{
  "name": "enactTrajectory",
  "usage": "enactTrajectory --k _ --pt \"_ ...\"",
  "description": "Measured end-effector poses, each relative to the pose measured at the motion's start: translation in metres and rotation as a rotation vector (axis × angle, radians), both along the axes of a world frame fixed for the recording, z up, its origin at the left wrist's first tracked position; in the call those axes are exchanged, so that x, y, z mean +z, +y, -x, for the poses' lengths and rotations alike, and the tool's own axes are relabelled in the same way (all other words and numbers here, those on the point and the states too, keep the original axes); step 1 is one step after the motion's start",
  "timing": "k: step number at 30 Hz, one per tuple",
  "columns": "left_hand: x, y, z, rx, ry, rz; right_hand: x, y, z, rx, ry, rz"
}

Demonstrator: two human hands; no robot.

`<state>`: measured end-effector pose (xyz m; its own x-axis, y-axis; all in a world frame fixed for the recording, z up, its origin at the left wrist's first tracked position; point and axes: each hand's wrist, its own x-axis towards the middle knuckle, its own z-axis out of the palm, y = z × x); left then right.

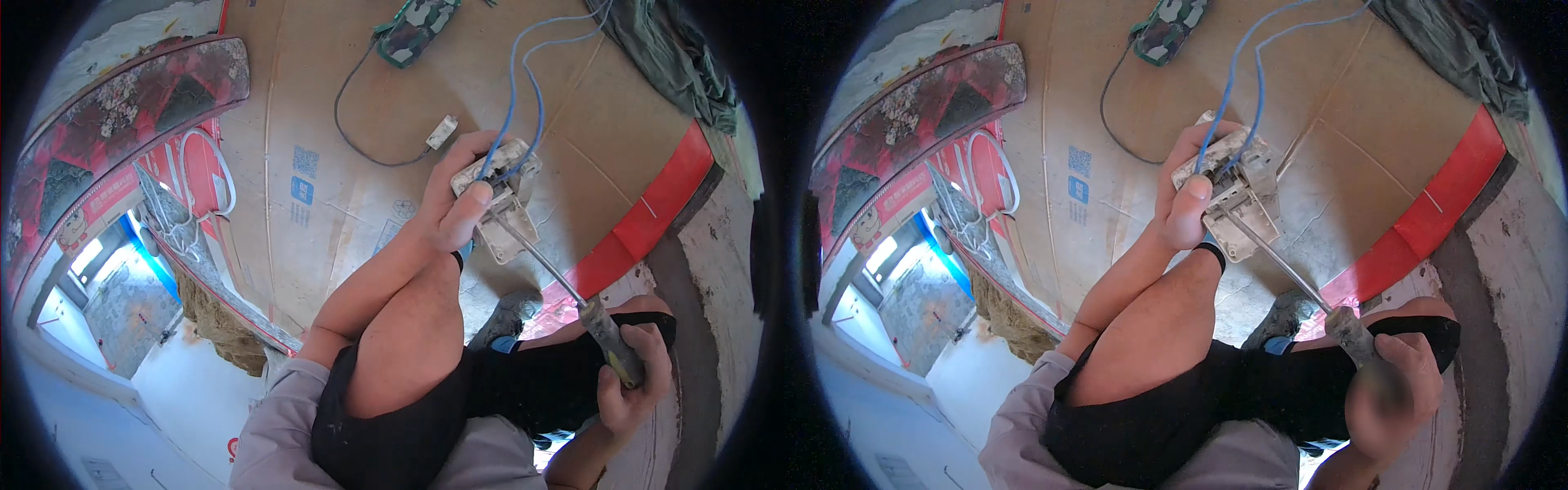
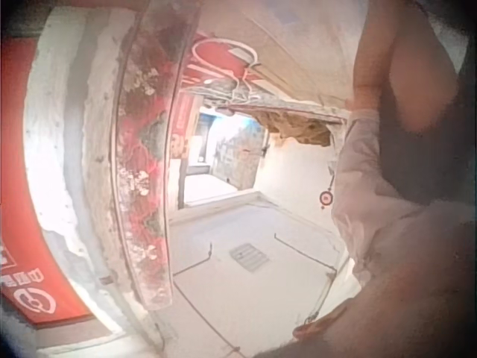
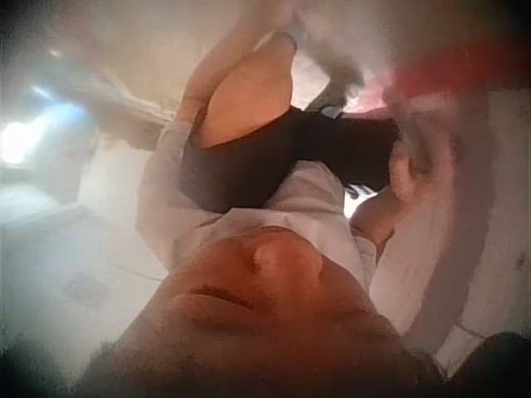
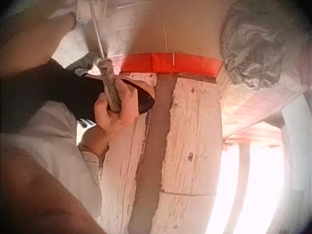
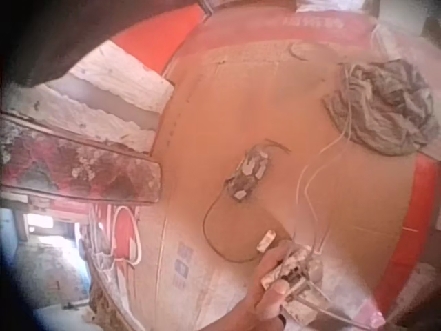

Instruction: The person sits on the floor and uses a screwdriver to connect blue electrical wires to the terminals of a white electrical outlet. They strip the wire ends, insert them into the terminal slots, and tighten the screws to secure the connections.

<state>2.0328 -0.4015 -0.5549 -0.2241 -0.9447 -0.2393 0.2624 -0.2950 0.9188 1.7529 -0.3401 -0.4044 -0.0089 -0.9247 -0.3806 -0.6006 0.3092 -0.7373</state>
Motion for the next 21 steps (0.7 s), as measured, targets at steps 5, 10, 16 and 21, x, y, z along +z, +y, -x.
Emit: enactTrajectory --k 5,10,16,21 --pt "0.0024 0.0000 0.0009 0.054 0.035 -0.041 -0.0022 0.0025 -0.0080 -0.013 -0.014 0.020" --pt "0.0034 -0.0016 0.0014 0.057 0.030 -0.043 -0.0032 0.0056 -0.0102 -0.024 -0.026 0.017" --pt "0.0061 -0.0022 0.0041 0.067 0.064 -0.105 -0.0067 0.0080 -0.0084 -0.045 -0.065 0.016" --pt "0.0029 -0.0012 0.0023 0.071 0.059 -0.120 -0.0096 0.0096 -0.0089 -0.032 -0.045 0.022"
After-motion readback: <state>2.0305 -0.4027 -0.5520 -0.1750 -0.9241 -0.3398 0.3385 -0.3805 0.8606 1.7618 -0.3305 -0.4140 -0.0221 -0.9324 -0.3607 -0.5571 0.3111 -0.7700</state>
